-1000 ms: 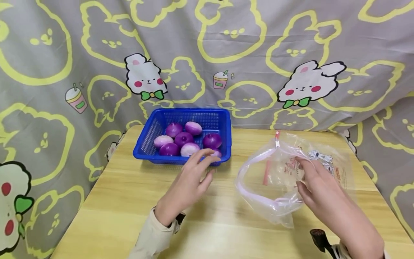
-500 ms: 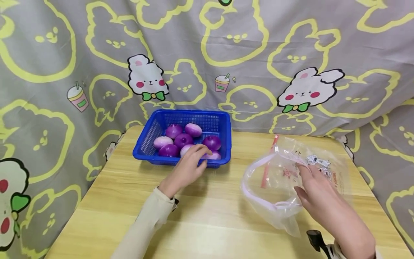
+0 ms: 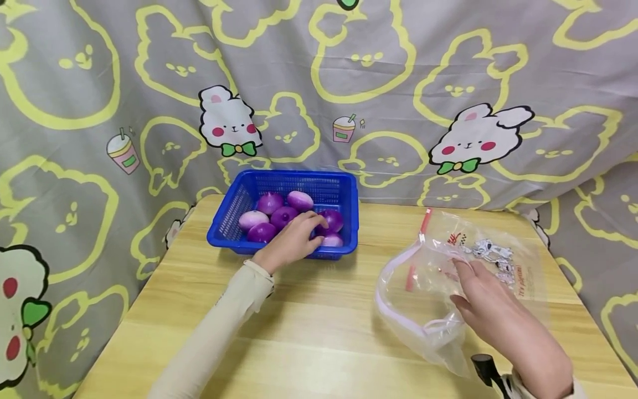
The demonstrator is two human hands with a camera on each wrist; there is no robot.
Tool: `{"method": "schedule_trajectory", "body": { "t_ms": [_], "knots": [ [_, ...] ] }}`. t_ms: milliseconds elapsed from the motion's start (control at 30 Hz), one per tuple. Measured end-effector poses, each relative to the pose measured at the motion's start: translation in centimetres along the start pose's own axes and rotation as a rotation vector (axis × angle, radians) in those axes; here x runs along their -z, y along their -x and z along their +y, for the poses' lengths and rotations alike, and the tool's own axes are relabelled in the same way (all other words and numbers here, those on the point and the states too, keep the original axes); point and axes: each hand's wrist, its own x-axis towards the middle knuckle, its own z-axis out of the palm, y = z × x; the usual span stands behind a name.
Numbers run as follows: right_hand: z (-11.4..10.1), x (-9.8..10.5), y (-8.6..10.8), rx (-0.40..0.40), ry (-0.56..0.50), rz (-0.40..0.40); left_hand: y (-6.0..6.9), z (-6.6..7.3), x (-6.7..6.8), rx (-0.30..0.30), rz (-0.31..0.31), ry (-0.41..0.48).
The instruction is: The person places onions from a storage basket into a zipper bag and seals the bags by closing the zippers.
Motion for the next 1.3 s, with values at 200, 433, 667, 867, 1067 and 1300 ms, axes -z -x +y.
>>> {"method": "schedule_trajectory", "body": {
  "t_ms": [200, 433, 667, 867, 1067, 1300],
  "knots": [
    [0.1, 0.0, 0.1, 0.009, 0.021, 0.049, -1.1, -0.5, 0.1, 0.002, -0.088, 0.013],
    [-0.3, 0.0, -0.2, -0.067, 0.022, 0.016, -2.4, -1.0, 0.1, 0.013, -0.169, 0.086],
    [-0.9, -0.3, -0.5, -0.09, 0.004, -0.037, -3.0, -1.7, -0.3, 0.085, -0.258, 0.124],
    [-1.1, -0.4, -0.2, -0.128, 0.007, -0.091, -2.7, -2.4, -1.6, 0.135, -0.249, 0.214],
    [-1.0, -0.4, -0.1, -0.123, 0.001, -0.084, -2.2, -2.3, -1.9, 0.143, -0.183, 0.255],
    [-1.4, -0.1, 0.0, -0.126, 0.004, -0.063, -2.2, -2.6, -1.9, 0.137, -0.158, 0.247]
  ]
}}
